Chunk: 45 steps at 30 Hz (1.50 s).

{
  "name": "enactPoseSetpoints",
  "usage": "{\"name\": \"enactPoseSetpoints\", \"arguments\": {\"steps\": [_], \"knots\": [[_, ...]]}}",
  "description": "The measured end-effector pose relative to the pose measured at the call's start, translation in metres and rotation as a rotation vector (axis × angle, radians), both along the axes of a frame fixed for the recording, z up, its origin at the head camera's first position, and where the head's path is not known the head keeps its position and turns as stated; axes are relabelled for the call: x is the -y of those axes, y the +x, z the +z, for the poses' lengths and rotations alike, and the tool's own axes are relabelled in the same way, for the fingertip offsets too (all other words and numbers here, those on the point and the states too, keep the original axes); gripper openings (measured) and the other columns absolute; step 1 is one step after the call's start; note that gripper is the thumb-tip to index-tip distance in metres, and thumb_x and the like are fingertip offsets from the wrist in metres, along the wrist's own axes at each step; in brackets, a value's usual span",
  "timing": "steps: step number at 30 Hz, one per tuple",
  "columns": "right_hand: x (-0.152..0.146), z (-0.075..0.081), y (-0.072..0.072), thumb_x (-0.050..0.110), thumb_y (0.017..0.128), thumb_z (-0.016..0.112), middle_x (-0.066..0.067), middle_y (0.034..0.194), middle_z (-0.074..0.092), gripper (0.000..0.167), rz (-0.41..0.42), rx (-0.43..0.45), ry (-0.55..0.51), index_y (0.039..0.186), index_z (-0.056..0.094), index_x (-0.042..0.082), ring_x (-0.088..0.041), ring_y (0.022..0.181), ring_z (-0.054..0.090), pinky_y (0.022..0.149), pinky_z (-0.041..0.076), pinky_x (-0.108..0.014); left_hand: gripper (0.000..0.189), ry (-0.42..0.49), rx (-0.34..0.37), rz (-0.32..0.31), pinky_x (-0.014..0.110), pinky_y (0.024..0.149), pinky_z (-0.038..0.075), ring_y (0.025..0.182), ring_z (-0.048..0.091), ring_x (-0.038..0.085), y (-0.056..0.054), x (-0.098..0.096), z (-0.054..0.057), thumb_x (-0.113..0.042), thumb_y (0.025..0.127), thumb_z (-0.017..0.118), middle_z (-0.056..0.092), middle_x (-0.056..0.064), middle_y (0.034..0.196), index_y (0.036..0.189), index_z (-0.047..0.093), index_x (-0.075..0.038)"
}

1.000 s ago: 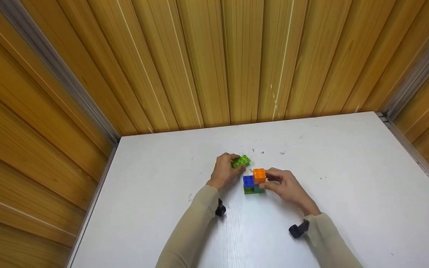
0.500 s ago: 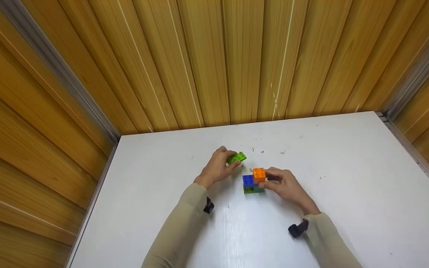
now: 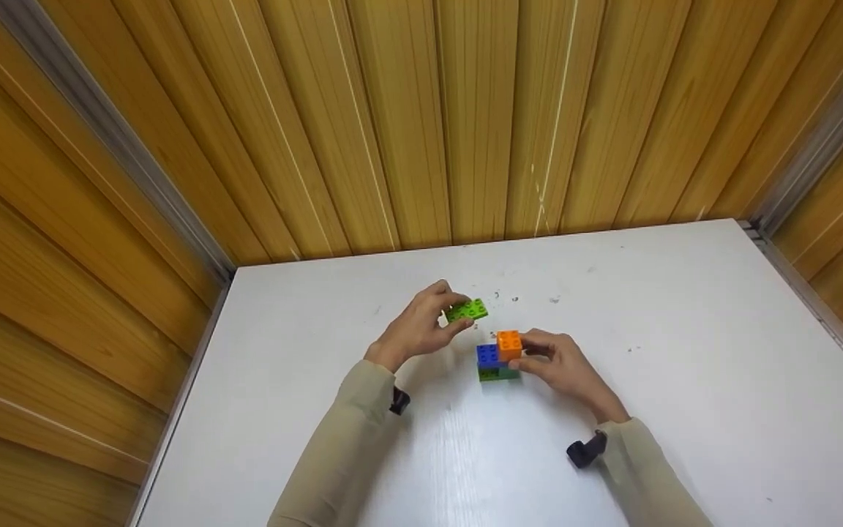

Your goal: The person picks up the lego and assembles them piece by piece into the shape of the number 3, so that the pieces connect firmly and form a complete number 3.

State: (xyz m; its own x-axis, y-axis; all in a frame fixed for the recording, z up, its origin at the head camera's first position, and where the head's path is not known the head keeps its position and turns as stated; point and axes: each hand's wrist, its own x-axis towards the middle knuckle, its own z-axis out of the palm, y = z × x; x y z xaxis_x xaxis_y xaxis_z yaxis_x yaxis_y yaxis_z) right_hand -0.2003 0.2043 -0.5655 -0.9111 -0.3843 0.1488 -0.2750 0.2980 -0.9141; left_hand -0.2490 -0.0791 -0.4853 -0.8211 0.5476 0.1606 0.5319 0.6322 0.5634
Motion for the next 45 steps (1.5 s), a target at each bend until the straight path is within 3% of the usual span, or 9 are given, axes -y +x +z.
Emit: {"name": "enactPoseSetpoints", "arguments": {"steps": [7,14,18,30,34,38,43,45], "knots": [[0.001,0.001,0.001,0.02,0.097,0.081,-0.008,0.122,0.076,0.045,-0.003,-0.001,0.014,0.138,0.072,0.006,-0.024,0.116,0.068,0.11,0.051,-0.058,0.042,-0.026,-0.035,-0.049,0.028,0.09,0.052,0.102,0.058,0.022,0.011,-0.003,0.011,-0.037,0.104,0.072,0.06,0.003,0.111,0.138,0.072,-0.011],[0.0,-0.001,-0.001,0.02,0.096,0.081,-0.007,0.122,0.077,0.045,0.002,-0.019,0.011,0.138,0.072,0.006,-0.017,0.114,0.069,0.11,0.052,-0.057,0.041,-0.059,-0.093,-0.085,0.026,0.089,0.049,0.098,0.051,0.015,0.019,-0.009,0.02,-0.036,0.105,0.071,0.058,0.002,0.106,0.138,0.072,-0.012],[0.0,-0.001,-0.002,0.019,0.097,0.08,-0.007,0.122,0.077,0.043,0.008,-0.031,0.0,0.138,0.072,0.006,-0.016,0.114,0.069,0.11,0.052,-0.058,0.04,-0.064,-0.129,-0.11,0.026,0.089,0.047,0.098,0.054,0.019,0.021,-0.012,0.023,-0.033,0.105,0.071,0.057,0.003,0.106,0.138,0.072,-0.01],[0.0,-0.003,-0.002,0.017,0.097,0.08,-0.008,0.12,0.077,0.041,0.026,-0.042,-0.019,0.136,0.073,0.007,-0.018,0.115,0.07,0.11,0.051,-0.06,0.039,-0.065,-0.141,-0.153,0.025,0.086,0.046,0.098,0.059,0.025,0.026,-0.019,0.024,-0.026,0.102,0.075,0.058,0.007,0.106,0.135,0.073,-0.006],[0.0,-0.003,-0.002,0.018,0.098,0.08,-0.008,0.122,0.076,0.041,0.027,-0.037,-0.012,0.137,0.072,0.006,-0.021,0.116,0.07,0.11,0.051,-0.06,0.038,-0.049,-0.137,-0.169,0.023,0.081,0.043,0.093,0.055,0.02,0.025,-0.021,0.022,-0.027,0.101,0.076,0.059,0.005,0.103,0.134,0.074,-0.007],[0.0,-0.002,-0.001,0.022,0.097,0.081,-0.005,0.123,0.076,0.041,0.013,-0.029,0.003,0.135,0.074,0.009,-0.018,0.116,0.071,0.109,0.053,-0.053,0.038,-0.003,-0.127,-0.188,0.02,0.077,0.044,0.088,0.052,0.012,0.024,-0.023,0.018,-0.029,0.1,0.078,0.061,0.003,0.101,0.131,0.076,-0.008],[0.0,0.001,0.0,0.023,0.096,0.082,-0.002,0.125,0.077,0.041,0.012,-0.022,-0.003,0.134,0.075,0.013,-0.019,0.118,0.071,0.106,0.055,-0.034,0.036,0.054,-0.106,-0.203,0.019,0.08,0.051,0.091,0.058,0.009,0.021,-0.024,0.013,-0.031,0.099,0.078,0.067,0.002,0.105,0.128,0.077,-0.01],[0.0,0.002,0.0,0.023,0.096,0.082,-0.002,0.125,0.077,0.041,0.017,-0.018,-0.01,0.134,0.075,0.014,-0.02,0.119,0.071,0.105,0.055,-0.032,0.035,0.061,-0.096,-0.205,0.02,0.081,0.054,0.094,0.062,0.009,0.02,-0.025,0.012,-0.032,0.1,0.077,0.07,0.001,0.109,0.127,0.077,-0.011]]}}
